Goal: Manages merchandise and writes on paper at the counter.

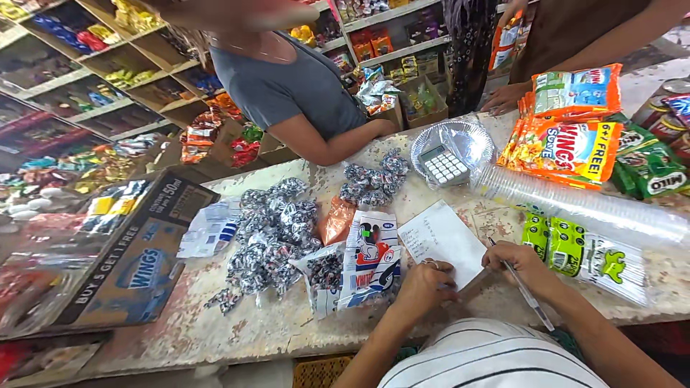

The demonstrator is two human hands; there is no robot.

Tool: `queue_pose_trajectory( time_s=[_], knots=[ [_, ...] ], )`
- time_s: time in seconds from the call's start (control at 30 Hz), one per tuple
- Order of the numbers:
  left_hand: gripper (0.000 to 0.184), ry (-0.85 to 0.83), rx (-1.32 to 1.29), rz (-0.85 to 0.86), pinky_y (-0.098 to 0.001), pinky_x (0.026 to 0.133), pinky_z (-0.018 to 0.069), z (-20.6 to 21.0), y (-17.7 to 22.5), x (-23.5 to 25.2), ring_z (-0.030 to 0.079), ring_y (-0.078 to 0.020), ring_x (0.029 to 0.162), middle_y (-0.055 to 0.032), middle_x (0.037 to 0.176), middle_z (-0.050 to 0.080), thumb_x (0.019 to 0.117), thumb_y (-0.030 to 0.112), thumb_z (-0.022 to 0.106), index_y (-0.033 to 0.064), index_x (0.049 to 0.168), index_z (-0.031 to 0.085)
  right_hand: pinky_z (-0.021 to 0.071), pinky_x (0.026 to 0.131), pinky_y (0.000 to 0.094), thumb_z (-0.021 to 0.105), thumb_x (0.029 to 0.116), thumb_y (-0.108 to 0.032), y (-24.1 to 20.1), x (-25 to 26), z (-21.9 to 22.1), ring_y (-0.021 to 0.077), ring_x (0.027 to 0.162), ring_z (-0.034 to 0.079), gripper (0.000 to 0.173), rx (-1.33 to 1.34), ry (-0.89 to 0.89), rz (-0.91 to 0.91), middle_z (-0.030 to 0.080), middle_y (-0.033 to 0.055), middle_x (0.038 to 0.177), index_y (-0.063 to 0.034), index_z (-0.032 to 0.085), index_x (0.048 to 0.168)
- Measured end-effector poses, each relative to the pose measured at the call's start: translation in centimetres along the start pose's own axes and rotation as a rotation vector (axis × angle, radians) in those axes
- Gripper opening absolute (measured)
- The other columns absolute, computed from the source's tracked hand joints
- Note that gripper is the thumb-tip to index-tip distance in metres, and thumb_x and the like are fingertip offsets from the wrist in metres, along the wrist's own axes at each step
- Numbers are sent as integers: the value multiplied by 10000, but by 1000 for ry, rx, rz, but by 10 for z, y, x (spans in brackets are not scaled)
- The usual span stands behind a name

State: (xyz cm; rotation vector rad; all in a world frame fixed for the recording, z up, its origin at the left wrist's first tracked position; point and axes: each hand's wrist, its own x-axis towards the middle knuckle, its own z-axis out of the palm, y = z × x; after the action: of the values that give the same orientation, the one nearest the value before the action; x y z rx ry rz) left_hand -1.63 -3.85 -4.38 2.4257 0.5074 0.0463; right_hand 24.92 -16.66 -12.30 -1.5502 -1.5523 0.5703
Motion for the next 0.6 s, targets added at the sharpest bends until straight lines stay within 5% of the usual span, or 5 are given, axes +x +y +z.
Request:
queue_pose_trajectory(
  time_s=[0.33, 0.47, 0.6],
  knots=[
    [210, 29, 24, 0, -388, 1045, 512, 2, 0, -4, 645, -153, 1214, 14, 1331, 685, 930, 360, 743, 173, 1001, 810, 566, 787, 268, 655, 908, -76, -1, 0, 0, 60, 882, 661, 142, 26, 5, 9, 698, -79, 911, -204, 712, 885],
    [193, 35, 73, -3, -410, 1060, 505, 3, 4, -4, 637, -176, 1236, -6, 1330, 686, 969, 249, 665, 135, 1057, 793, 563, 957, 329, 736, 877, -138, -4, 1, -1, 98, 1079, 666, 156, 67, 63, 23, 718, -81, 1092, -231, 734, 1002],
    [154, 129, -20, -24, -328, 1005, 537, 3, 3, -5, 687, -118, 1096, -8, 1132, 749, 947, 224, 699, 102, 975, 789, 527, 1045, 358, 822, 851, -266, -7, 7, -1, 128, 1190, 637, 324, 133, 155, 37, 705, -59, 1225, -210, 714, 1152]
  ],
)
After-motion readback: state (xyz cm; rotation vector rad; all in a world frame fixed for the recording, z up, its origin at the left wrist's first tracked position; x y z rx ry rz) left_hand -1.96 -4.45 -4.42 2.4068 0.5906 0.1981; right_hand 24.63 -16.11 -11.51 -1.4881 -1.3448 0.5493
